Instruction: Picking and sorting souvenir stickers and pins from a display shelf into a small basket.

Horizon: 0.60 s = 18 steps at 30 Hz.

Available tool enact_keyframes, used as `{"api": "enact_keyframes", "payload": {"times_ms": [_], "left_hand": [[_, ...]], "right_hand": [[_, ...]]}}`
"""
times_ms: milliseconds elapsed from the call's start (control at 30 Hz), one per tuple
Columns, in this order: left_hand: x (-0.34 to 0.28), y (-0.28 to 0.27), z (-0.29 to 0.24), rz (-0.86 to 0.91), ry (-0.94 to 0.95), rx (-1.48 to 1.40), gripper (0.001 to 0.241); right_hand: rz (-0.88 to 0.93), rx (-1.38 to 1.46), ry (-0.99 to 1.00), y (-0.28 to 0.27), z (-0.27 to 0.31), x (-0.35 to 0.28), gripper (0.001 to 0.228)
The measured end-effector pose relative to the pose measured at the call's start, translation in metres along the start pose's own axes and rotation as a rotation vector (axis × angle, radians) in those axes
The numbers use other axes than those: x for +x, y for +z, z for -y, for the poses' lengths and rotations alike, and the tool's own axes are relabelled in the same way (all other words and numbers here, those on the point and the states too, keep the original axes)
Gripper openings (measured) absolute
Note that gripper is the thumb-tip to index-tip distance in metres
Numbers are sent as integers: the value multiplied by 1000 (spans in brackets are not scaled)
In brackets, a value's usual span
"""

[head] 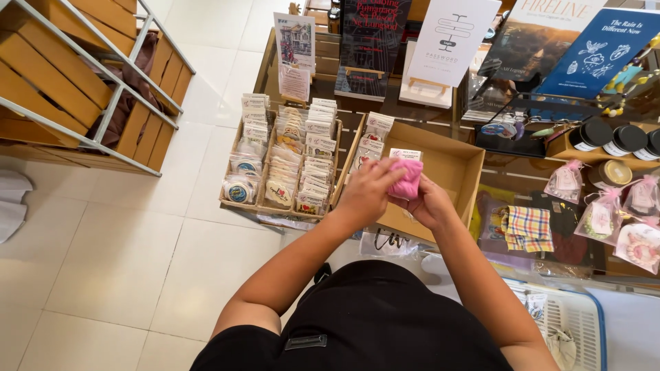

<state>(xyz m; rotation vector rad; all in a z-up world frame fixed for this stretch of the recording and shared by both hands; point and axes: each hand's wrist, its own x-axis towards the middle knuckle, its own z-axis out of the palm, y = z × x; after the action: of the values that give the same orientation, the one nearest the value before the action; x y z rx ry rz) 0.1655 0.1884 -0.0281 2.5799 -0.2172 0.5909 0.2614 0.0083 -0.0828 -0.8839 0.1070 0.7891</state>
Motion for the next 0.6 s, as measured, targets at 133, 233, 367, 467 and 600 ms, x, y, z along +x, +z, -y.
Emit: {"api": "enact_keyframes", "payload": {"times_ms": [133,233,367,467,600], "left_hand": [[-9,-30,-17,9,88,-3,53],[-10,-41,0,102,75,-190,47],[1,-52,23,96,-207,-608,48],[6,-38,32,-51,-517,-902,51],[8,-22,15,-134,-757,-1125,58]], "right_hand": [[2,132,-44,-35,-6,26,26],[-50,29,-42,-56,-6,32,24],[-44,16,-9,-24,7,5,17],[-32,40,-3,3,12,-8,16],[-51,47,-30,15,9,-4,12]]}}
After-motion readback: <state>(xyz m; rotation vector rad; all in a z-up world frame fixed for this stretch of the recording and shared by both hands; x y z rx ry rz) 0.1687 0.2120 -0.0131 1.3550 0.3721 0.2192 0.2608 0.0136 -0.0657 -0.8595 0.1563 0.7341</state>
